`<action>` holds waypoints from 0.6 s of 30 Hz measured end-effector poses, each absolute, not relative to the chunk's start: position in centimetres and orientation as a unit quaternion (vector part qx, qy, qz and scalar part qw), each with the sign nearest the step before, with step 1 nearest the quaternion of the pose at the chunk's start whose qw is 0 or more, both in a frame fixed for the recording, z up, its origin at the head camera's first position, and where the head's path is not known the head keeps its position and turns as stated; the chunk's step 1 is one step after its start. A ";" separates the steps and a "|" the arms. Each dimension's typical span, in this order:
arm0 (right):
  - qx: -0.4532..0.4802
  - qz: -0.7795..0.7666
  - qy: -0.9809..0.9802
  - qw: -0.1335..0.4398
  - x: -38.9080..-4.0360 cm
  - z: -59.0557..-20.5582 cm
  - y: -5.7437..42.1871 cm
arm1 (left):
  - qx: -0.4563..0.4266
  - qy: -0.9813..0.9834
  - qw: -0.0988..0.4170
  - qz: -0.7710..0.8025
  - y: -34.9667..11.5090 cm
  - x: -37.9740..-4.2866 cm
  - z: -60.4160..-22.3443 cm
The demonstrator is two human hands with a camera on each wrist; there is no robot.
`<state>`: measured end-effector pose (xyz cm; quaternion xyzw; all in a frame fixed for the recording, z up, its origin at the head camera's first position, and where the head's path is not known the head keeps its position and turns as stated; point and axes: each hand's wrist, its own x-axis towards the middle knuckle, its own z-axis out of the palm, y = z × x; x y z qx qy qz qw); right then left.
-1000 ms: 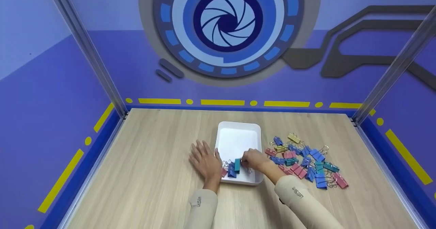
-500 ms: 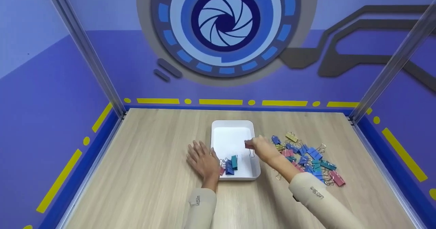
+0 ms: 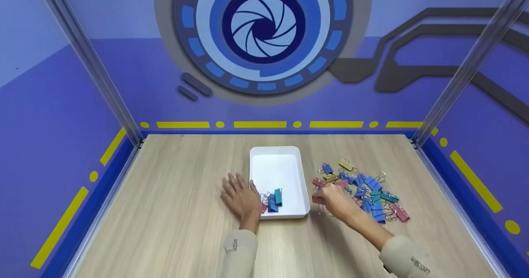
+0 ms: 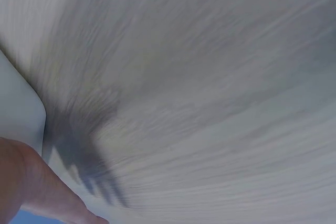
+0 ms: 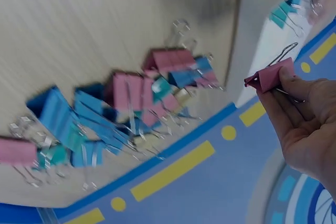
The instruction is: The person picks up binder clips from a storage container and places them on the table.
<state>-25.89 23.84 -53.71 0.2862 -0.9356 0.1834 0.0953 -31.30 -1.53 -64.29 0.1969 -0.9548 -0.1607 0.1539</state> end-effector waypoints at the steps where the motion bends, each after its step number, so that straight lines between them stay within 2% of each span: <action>1: 0.290 0.188 -0.934 0.089 -25.7 -54.2 24.1 | 0.196 -0.954 0.156 -0.164 -1.5 -31.3 -64.2; 11: 0.286 0.185 -0.939 0.038 -25.4 -57.9 26.0 | 0.195 -0.956 0.151 -0.159 -0.7 -31.3 -64.1; 18: 0.290 0.135 -0.944 0.073 -26.0 -59.2 25.9 | 0.199 -0.955 0.156 -0.152 -1.1 -31.3 -64.4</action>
